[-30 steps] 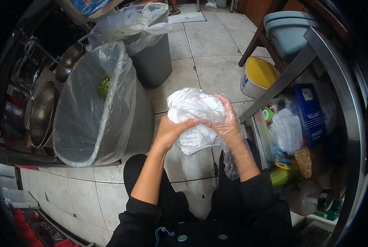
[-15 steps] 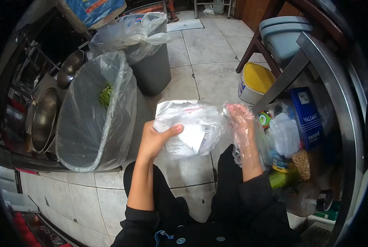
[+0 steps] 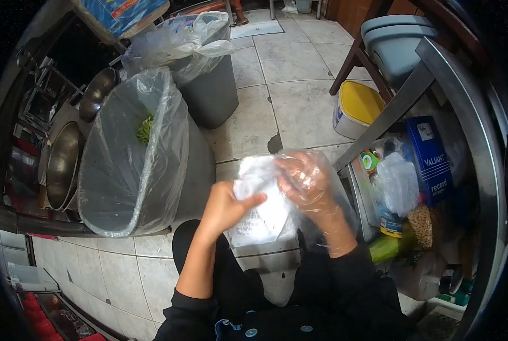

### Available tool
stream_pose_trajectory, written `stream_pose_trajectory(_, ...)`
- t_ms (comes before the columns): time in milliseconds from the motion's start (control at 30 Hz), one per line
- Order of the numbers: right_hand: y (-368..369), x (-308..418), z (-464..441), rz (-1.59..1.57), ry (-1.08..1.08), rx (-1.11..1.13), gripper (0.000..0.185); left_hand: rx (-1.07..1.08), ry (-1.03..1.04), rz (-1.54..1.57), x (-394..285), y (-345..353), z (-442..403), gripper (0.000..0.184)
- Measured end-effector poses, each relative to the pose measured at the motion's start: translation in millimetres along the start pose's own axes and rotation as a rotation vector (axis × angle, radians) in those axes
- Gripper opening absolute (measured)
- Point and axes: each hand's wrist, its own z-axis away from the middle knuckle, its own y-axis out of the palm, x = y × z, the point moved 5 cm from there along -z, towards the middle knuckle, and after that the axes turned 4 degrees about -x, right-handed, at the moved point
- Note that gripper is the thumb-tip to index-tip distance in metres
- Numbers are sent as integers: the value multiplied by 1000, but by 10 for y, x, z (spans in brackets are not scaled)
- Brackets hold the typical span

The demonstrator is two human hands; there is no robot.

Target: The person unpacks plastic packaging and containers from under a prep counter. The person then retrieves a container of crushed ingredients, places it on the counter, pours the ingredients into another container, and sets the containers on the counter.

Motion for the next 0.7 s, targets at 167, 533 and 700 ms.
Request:
stream_pose_trajectory(167,-14,-302,97,132,131,-216,5,202,214,-347,-100,239,217,23)
stream_pose_trajectory(533,-197,-634,200,-451,661,-318,8,-508,359,417,-353,-502,374,25)
stream_pose_trajectory(700,-90,-553,196,-718,787,-209,8,-610,518,571,-486,-981,508,42)
